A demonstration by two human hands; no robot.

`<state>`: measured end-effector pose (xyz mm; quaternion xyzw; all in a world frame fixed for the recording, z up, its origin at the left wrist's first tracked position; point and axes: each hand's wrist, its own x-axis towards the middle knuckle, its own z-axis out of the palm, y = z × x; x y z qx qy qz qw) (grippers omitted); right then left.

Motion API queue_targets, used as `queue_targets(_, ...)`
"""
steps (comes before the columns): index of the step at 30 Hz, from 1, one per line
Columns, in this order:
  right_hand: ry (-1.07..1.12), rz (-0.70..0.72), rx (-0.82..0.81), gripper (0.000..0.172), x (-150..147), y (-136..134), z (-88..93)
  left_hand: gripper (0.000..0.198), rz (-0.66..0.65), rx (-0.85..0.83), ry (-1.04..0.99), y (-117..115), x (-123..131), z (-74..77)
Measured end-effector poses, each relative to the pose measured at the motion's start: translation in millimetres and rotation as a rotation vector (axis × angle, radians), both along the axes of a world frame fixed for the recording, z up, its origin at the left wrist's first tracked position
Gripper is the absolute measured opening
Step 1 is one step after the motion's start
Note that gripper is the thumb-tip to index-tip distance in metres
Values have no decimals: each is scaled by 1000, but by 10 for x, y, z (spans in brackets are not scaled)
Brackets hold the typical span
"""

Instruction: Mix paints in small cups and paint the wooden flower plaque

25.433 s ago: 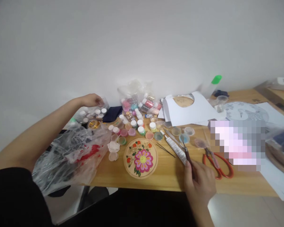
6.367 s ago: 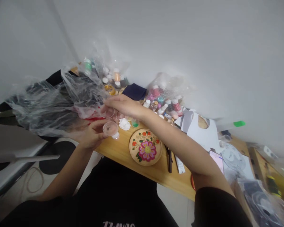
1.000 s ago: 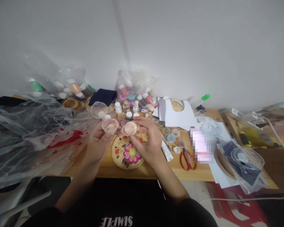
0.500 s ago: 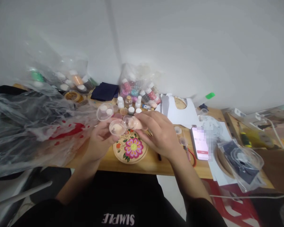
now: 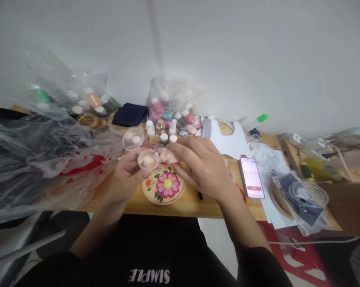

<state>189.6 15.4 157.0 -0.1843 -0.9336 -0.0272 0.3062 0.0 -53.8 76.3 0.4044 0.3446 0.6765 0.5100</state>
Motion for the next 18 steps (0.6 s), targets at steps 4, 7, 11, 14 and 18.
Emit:
queue_targets(4,-3,0,-1,38,8,-10,18,35,-11,-3,-30,-9,0,-24)
queue_targets(7,-7,-4,-17,36,11,-17,23,35,-24,-14,-33,-15,-6,-31)
queue_targets(11,-20,-20,-23,34,8,-23,28,34,-15,-15,-12,-16,-16,-23)
queue_targets(14,-28,-38,-20,34,2,-24,36,33,-4,-17,2,-15,-23,-20)
queue_targets(18,-54,-18,-7,29,-5,-18,50,34,-10,-38,4,-18,-28,-21)
